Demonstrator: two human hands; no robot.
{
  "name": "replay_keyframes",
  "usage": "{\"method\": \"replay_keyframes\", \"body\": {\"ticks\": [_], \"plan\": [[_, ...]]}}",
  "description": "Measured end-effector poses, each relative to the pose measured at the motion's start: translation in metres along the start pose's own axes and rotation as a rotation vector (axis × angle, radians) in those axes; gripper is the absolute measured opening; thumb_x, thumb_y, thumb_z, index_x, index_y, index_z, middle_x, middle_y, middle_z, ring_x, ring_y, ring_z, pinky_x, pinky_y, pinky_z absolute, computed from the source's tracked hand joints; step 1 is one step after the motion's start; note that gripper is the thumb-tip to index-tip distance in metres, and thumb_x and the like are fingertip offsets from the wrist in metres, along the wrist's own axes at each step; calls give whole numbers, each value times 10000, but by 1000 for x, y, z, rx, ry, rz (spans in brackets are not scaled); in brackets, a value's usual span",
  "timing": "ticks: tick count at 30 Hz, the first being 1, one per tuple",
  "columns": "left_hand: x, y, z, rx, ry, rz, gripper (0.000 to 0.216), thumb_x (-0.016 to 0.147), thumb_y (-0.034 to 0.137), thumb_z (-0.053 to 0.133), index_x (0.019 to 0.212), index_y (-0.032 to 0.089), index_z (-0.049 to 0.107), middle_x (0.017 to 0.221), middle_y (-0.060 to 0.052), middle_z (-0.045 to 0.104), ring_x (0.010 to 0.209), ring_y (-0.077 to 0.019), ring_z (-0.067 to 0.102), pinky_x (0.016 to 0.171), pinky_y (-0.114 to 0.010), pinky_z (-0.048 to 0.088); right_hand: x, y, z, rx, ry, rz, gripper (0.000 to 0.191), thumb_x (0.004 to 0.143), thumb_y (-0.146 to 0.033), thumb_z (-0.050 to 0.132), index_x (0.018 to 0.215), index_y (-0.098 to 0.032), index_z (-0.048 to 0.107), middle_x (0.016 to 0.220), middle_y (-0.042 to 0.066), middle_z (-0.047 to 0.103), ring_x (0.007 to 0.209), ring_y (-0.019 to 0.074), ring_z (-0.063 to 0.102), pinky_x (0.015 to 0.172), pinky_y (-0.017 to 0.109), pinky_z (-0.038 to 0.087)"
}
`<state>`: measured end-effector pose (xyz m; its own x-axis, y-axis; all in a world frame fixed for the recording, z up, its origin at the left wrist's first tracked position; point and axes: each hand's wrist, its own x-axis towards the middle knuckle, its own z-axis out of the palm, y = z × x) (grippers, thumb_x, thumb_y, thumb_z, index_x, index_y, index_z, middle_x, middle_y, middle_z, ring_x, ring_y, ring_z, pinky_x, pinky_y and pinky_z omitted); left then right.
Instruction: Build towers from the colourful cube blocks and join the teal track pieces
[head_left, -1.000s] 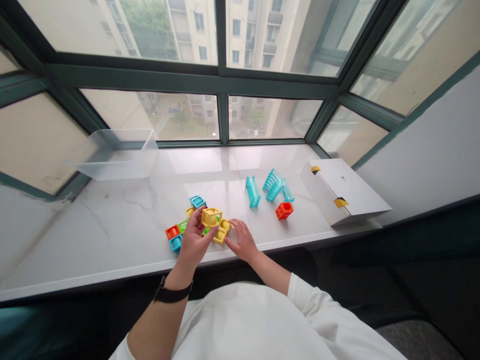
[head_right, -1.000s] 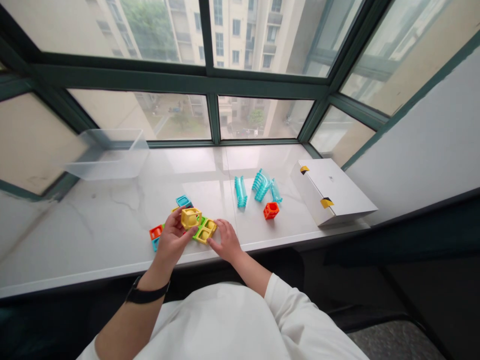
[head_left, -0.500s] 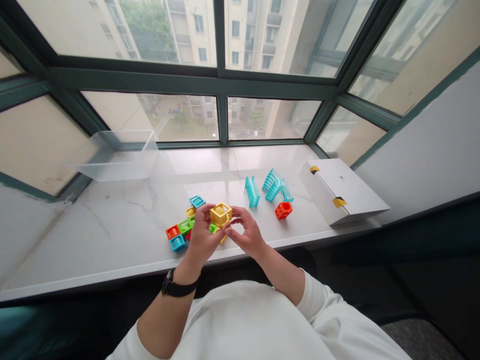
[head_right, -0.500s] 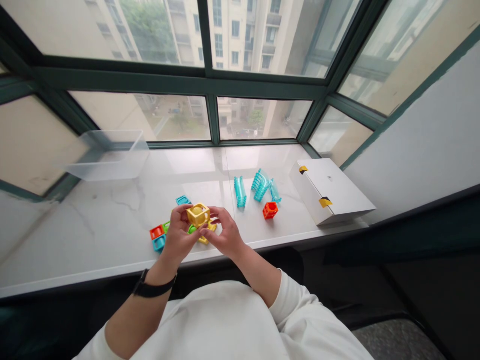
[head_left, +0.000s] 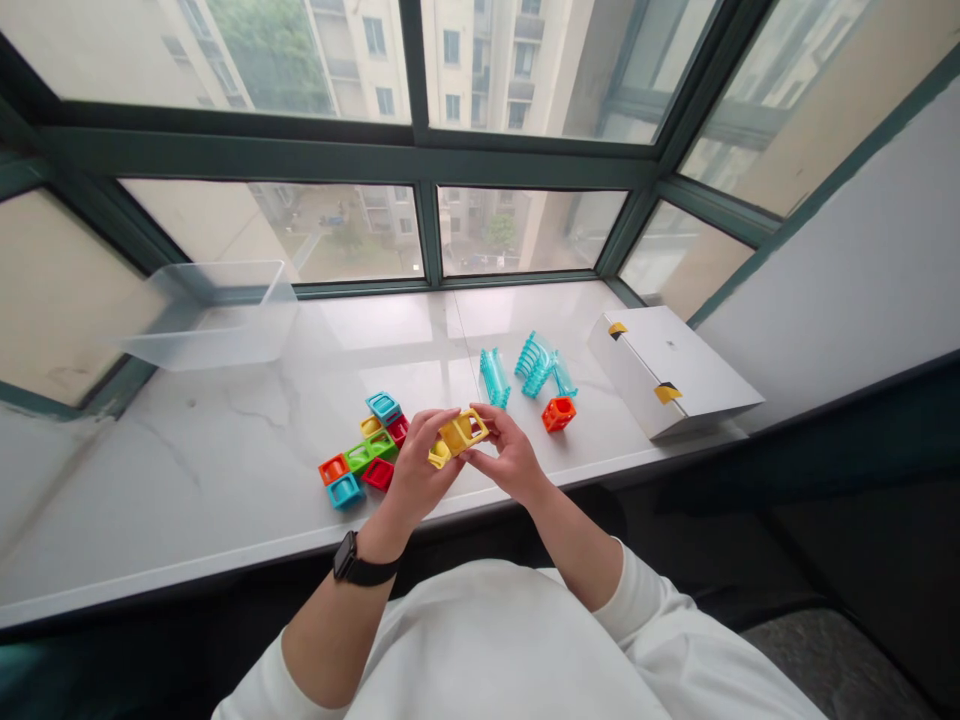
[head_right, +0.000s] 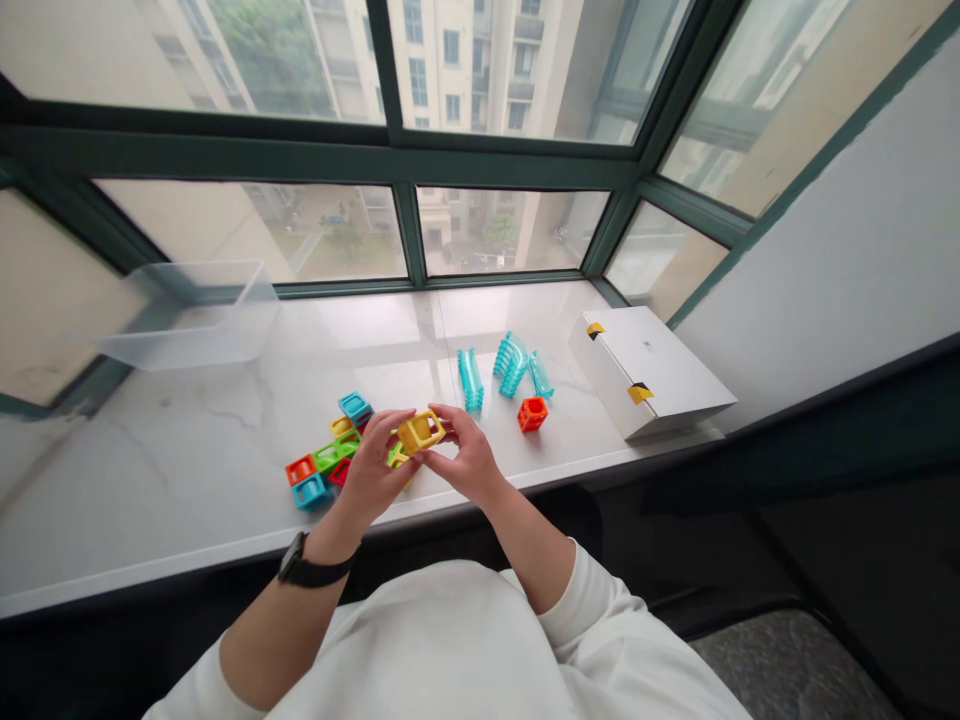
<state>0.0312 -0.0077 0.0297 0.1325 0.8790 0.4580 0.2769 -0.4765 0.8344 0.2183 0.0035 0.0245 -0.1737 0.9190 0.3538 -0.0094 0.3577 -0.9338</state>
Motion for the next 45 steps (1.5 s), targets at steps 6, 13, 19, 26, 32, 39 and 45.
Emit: {"method": "replay_keyframes", "body": {"ticks": [6,13,19,26,32,39,45], "plan": [[1,-1,8,-34,-27,-68,546,943,401,775,1442,285,587,1341,-105,685,1191,-262,725,1050,-442,611,4,0,-11,-86,88,-43,471,901,-484,840,1297,-282,684,1220,76,724,988,216,724,900,389,641],[1,-3,10,44,-58,-134,556,916,426,804,1412,273,605,1295,-103,752,1145,-275,753,1024,-446,608,1,3,-24,-127,-5,-43,512,925,-426,815,1389,-290,648,1291,91,695,1020,219,726,894,387,640],[-4,-16,-1,49,-229,-141,580,938,412,769,1474,285,586,1379,-117,726,1235,-278,721,1068,-454,583,-10,26,-32,-141,-36,41,525,873,-384,850,1343,-272,646,1189,57,733,907,187,728,824,352,632],[-18,-54,-11,362,-170,-112,400,981,379,686,1358,250,655,1333,-114,722,1274,-303,668,1118,-519,532,-20,60,-55,-213,34,152,541,878,-355,808,1388,-268,648,1160,55,736,852,172,684,823,358,610],[-31,-80,-8,554,-160,-69,333,985,307,661,1312,245,673,1324,-114,696,1263,-311,639,1147,-546,506,-24,75,-70,-258,89,268,546,859,-383,800,1366,-245,655,950,16,711,778,169,644,811,350,590],[-38,-84,-1,683,-143,-24,263,994,293,637,1246,255,704,1325,-108,681,1295,-322,617,1166,-547,491,-28,90,-79,-300,115,330,556,835,-378,782,1359,-248,649,1193,72,726,749,152,640,776,345,593],[-39,-86,2,734,-134,-3,268,1002,308,624,1257,260,693,1337,-106,677,1313,-323,606,1177,-541,483,-29,100,-81,-375,98,331,549,835,-338,734,1369,-243,647,1189,70,727,760,156,656,841,376,597]]}}
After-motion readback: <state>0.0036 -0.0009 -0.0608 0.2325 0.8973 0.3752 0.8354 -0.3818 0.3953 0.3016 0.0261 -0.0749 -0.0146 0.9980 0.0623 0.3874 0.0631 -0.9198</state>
